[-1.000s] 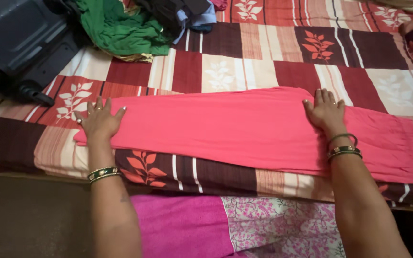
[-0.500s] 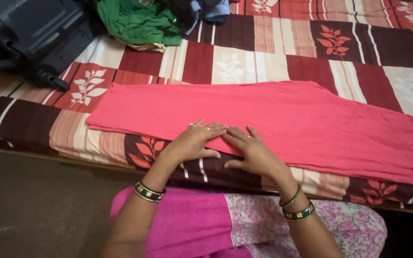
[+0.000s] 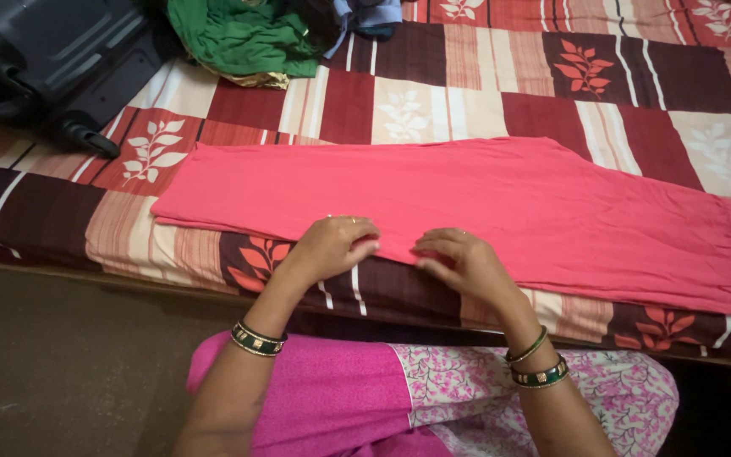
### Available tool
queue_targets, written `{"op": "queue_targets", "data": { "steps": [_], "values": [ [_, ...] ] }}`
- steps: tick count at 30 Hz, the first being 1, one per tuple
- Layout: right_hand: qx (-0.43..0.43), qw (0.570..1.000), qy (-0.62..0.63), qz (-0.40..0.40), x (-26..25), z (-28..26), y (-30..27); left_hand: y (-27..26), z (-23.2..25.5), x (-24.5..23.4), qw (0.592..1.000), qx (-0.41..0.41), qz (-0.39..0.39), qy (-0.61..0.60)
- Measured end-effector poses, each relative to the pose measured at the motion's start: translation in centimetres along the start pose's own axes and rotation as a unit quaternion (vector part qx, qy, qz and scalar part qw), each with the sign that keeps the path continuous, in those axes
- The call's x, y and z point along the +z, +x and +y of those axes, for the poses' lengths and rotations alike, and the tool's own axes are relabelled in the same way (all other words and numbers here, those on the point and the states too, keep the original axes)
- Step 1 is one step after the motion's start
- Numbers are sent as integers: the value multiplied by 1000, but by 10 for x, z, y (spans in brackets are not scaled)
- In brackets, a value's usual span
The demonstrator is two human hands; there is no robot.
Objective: The person folds a pink pair of pants on a bed, smooths them by hand, and places them in a drawer. Then, the person picks up and unfolds a green shirt.
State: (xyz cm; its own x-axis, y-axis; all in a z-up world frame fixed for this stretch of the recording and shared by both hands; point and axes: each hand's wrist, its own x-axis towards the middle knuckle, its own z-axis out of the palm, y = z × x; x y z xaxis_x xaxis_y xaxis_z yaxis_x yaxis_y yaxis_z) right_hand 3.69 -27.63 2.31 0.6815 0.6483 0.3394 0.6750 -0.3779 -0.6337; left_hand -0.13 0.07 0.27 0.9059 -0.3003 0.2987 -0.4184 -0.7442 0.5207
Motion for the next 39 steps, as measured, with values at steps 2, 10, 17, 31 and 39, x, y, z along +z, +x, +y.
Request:
{"op": "queue_targets", "data": {
  "steps": [2, 10, 17, 31, 39],
  "values": [
    [-35, 999, -6, -4, -3, -8, -1, -1, 2, -4, 997, 72, 12, -3],
    [167, 981, -21, -93, -5, 36, 52, 5, 17, -11, 997, 7, -63, 39],
    [-16, 982, -182, -47, 41, 164, 162, 10, 11, 15, 994, 67, -43, 71],
    [60, 982, -170, -51, 48, 177, 207, 32, -20, -2, 990, -74, -99, 72],
    [33, 971, -235, -41, 55, 173, 199, 50, -9, -17, 976, -104, -168, 88]
  ]
}}
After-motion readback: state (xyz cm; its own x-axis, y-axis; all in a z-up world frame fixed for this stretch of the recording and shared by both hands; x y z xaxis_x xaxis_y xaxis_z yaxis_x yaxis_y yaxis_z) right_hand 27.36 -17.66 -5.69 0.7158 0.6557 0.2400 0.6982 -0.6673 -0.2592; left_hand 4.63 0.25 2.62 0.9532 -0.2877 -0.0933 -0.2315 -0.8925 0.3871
